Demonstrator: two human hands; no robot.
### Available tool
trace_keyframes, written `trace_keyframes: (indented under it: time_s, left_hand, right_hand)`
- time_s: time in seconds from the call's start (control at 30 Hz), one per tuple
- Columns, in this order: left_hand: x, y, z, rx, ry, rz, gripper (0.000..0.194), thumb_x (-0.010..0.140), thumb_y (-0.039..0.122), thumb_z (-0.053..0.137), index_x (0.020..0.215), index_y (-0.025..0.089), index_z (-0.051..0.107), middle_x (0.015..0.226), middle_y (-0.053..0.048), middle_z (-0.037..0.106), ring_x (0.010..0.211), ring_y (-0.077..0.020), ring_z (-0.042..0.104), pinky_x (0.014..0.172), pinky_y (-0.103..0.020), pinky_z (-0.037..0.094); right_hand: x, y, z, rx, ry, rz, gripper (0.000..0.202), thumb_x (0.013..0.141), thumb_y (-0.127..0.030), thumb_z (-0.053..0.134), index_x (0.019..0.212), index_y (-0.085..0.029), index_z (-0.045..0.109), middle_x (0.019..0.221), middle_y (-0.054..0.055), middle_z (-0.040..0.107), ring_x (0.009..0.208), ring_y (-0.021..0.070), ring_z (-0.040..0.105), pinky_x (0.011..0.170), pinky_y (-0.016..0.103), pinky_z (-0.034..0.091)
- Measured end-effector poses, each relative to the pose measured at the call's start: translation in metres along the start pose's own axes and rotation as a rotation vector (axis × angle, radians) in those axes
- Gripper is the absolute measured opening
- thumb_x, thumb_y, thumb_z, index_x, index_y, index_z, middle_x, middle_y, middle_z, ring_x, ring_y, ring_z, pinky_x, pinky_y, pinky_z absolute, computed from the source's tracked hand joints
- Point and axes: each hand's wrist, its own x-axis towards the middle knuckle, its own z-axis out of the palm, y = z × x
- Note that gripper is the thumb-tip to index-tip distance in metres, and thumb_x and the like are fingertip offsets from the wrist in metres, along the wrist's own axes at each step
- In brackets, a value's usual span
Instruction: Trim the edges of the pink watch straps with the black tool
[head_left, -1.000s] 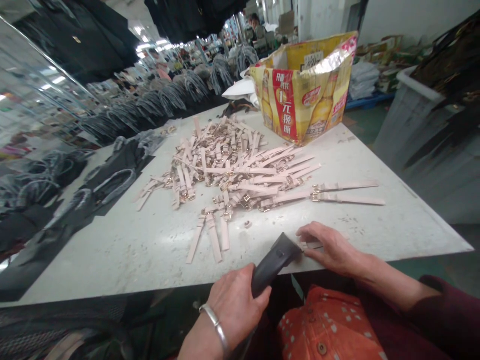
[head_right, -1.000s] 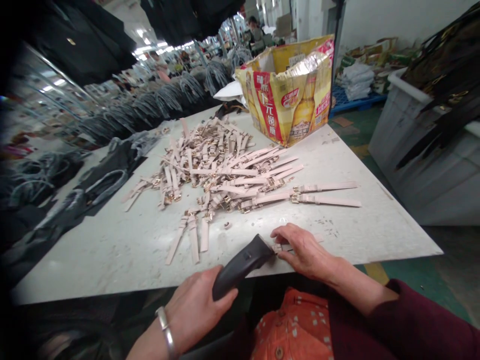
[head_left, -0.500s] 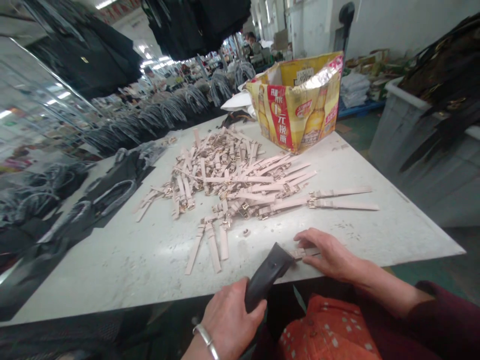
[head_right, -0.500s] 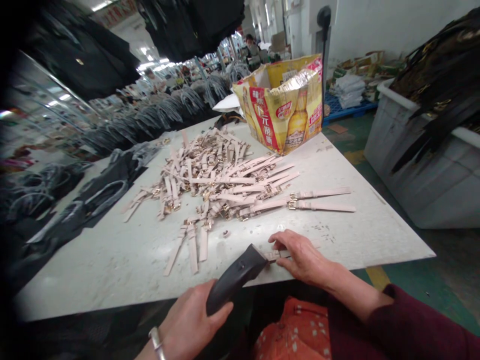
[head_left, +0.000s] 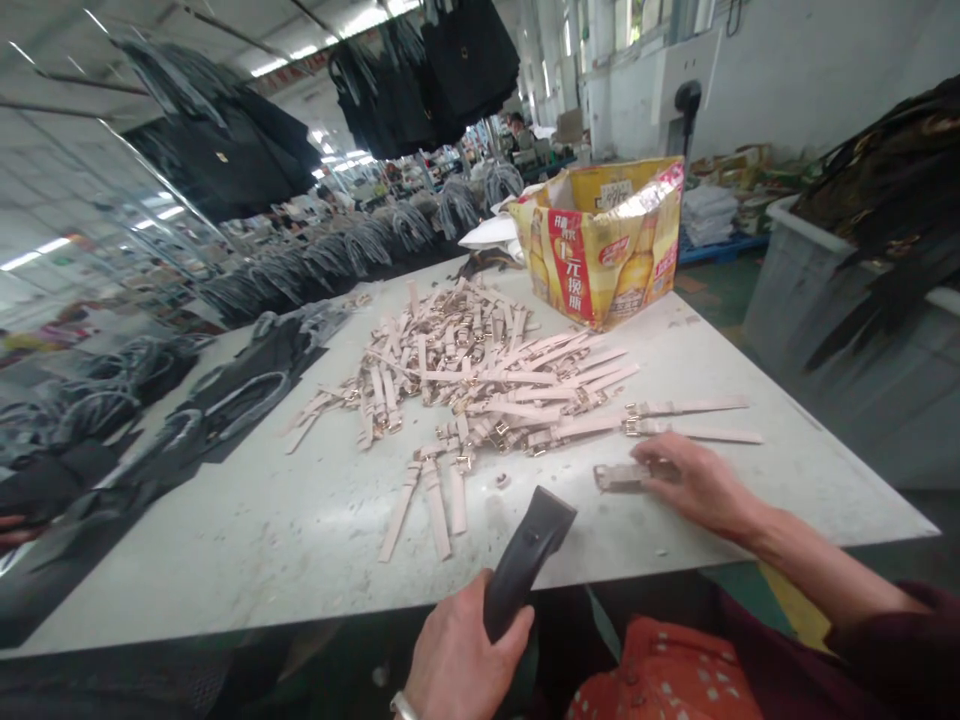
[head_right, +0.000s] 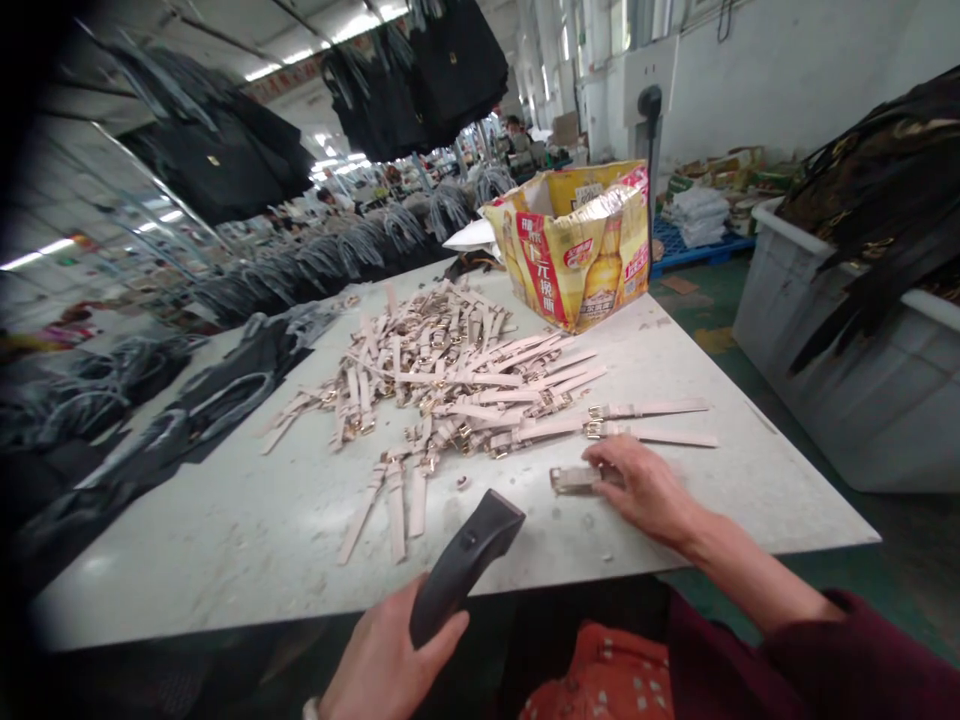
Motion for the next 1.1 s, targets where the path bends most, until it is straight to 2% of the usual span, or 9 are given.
trace_keyframes:
  time_s: [0.13, 0.23, 0.37, 0.5, 0.6, 0.7, 0.83, 1.0, 1.1]
  left_hand:
    - [-0.010, -0.015, 0.000, -0.040, 0.002, -0.076, 0.022, 0.081, 0.034, 0.049, 0.092, 0.020, 0.061, 0.079, -0.002, 0.070, 0.078, -0.0166, 0.066, 0.068, -0.022, 0.044]
    - [-0.014, -0.020, 0.003, -0.061, -0.001, -0.098, 0.023, 0.082, 0.033, 0.048, 0.094, 0.020, 0.062, 0.079, -0.003, 0.070, 0.078, -0.0166, 0.066, 0.068, -0.021, 0.044]
    - [-0.014, -0.019, 0.005, -0.063, -0.016, -0.103, 0.022, 0.082, 0.032, 0.049, 0.094, 0.019, 0.063, 0.080, -0.003, 0.070, 0.079, -0.0164, 0.066, 0.068, -0.021, 0.044]
    - [-0.016, -0.016, 0.006, -0.061, -0.019, -0.099, 0.022, 0.082, 0.032, 0.051, 0.097, 0.020, 0.062, 0.083, -0.003, 0.071, 0.080, -0.0164, 0.066, 0.069, -0.021, 0.044]
    - [-0.018, -0.014, 0.005, -0.062, -0.022, -0.098, 0.022, 0.081, 0.032, 0.051, 0.096, 0.021, 0.063, 0.082, -0.003, 0.071, 0.080, -0.0165, 0.066, 0.069, -0.021, 0.044]
    - [-0.019, -0.013, 0.004, -0.037, -0.029, -0.116, 0.022, 0.081, 0.033, 0.051, 0.094, 0.020, 0.064, 0.082, -0.004, 0.071, 0.081, -0.0168, 0.066, 0.070, -0.021, 0.044]
    - [-0.018, -0.017, 0.006, -0.029, -0.015, -0.116, 0.025, 0.082, 0.034, 0.049, 0.097, 0.019, 0.063, 0.083, -0.004, 0.071, 0.081, -0.0171, 0.066, 0.070, -0.022, 0.044]
    - [-0.016, -0.024, 0.012, -0.097, -0.009, -0.024, 0.024, 0.080, 0.039, 0.049, 0.093, 0.022, 0.062, 0.079, -0.002, 0.070, 0.074, -0.0155, 0.065, 0.065, -0.021, 0.042]
    - [-0.016, -0.024, 0.014, -0.058, -0.024, -0.008, 0.024, 0.079, 0.041, 0.049, 0.091, 0.024, 0.061, 0.078, -0.002, 0.070, 0.074, -0.0166, 0.065, 0.065, -0.022, 0.042]
  right_hand:
    - [0.017, 0.039, -0.037, -0.179, 0.116, 0.032, 0.021, 0.073, -0.019, 0.057, 0.093, -0.019, 0.062, 0.088, 0.007, 0.064, 0.082, 0.0224, 0.058, 0.074, 0.036, 0.046]
    - [0.034, 0.045, -0.041, -0.291, 0.084, 0.033, 0.021, 0.072, -0.018, 0.057, 0.091, -0.019, 0.064, 0.086, 0.006, 0.066, 0.081, 0.0224, 0.059, 0.077, 0.036, 0.044]
    - [0.061, 0.017, -0.008, -0.252, -0.033, -0.099, 0.024, 0.074, -0.019, 0.058, 0.097, -0.020, 0.064, 0.091, 0.006, 0.066, 0.089, 0.0223, 0.058, 0.081, 0.036, 0.042]
    - [0.084, -0.017, 0.030, -0.159, -0.033, -0.191, 0.024, 0.082, -0.027, 0.059, 0.104, -0.019, 0.060, 0.101, 0.007, 0.063, 0.094, 0.0216, 0.056, 0.083, 0.038, 0.044]
    - [0.089, -0.024, 0.042, -0.130, -0.030, -0.213, 0.029, 0.089, -0.034, 0.052, 0.112, -0.017, 0.055, 0.112, 0.008, 0.057, 0.096, 0.0197, 0.056, 0.083, 0.040, 0.047]
    - [0.088, -0.022, 0.041, -0.118, -0.030, -0.220, 0.026, 0.091, -0.030, 0.049, 0.113, -0.017, 0.055, 0.112, 0.008, 0.056, 0.095, 0.0186, 0.056, 0.082, 0.039, 0.048]
    - [0.082, -0.031, 0.034, -0.103, -0.062, -0.203, 0.025, 0.088, -0.017, 0.046, 0.104, -0.023, 0.063, 0.094, 0.005, 0.062, 0.085, 0.0173, 0.057, 0.078, 0.032, 0.047]
    - [0.052, -0.053, 0.034, -0.071, -0.210, -0.218, 0.038, 0.074, -0.010, 0.053, 0.107, -0.024, 0.064, 0.097, 0.004, 0.063, 0.087, 0.0190, 0.058, 0.075, 0.028, 0.045]
    - [0.027, -0.053, 0.033, 0.021, -0.340, -0.261, 0.037, 0.074, -0.015, 0.057, 0.109, -0.024, 0.063, 0.098, 0.005, 0.063, 0.089, 0.0190, 0.057, 0.076, 0.029, 0.045]
